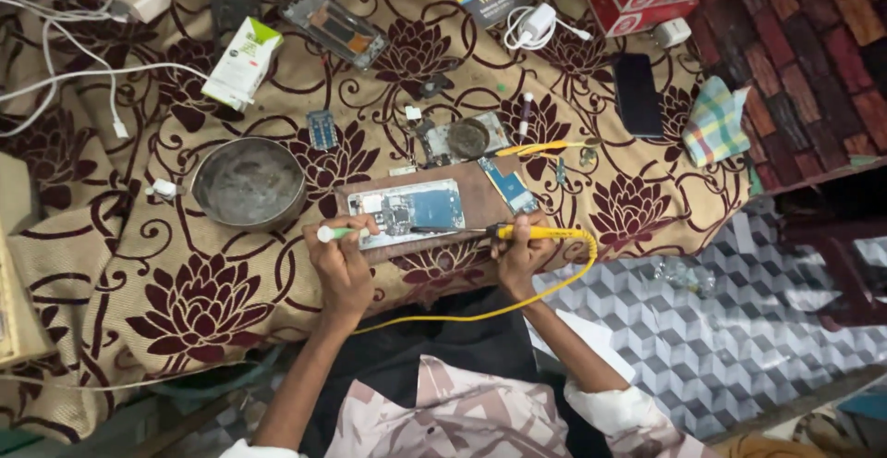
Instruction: The person sits on the floor and uses a hot air gun and a small green tool to work on a disassembled mobile phone motherboard placed on a wooden board. The person repeatedly applies heat to specific areas of the circuit board while holding the board steady.
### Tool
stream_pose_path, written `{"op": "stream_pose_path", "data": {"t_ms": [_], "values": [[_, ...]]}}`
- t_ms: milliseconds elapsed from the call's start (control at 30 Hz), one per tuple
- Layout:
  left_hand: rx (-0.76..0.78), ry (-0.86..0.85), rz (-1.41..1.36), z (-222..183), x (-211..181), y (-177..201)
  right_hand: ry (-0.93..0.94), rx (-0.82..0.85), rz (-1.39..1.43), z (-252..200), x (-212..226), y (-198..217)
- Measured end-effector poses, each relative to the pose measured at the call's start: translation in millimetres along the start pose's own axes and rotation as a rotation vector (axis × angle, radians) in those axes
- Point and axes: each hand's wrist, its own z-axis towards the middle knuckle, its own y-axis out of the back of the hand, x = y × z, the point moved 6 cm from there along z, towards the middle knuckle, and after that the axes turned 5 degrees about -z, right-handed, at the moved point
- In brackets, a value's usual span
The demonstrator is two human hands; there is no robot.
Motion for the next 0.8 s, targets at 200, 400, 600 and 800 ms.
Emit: {"op": "stream_pose_path", "data": {"t_ms": [200, 400, 600, 800], "values": [[0.042, 0.051, -0.015, -0.6, 5.8, -5.2, 0.110, 0.008, -0.218, -3.2, 22.2, 1.1], [0.032, 0.020, 0.009, 1.1, -0.7, -1.8, 0.225, 0.077, -0.477, -2.0, 51.1, -14.1], [0.013, -0.030, -0.020, 0.7, -6.6, 1.2, 0.366, 0.129, -0.708, -6.8, 101.2, -47.3], [0.040, 0.038, -0.171, 2.6, -5.0, -0.8, 0.448, 0.244, -0.832, -9.3, 146.4, -87.6]]}}
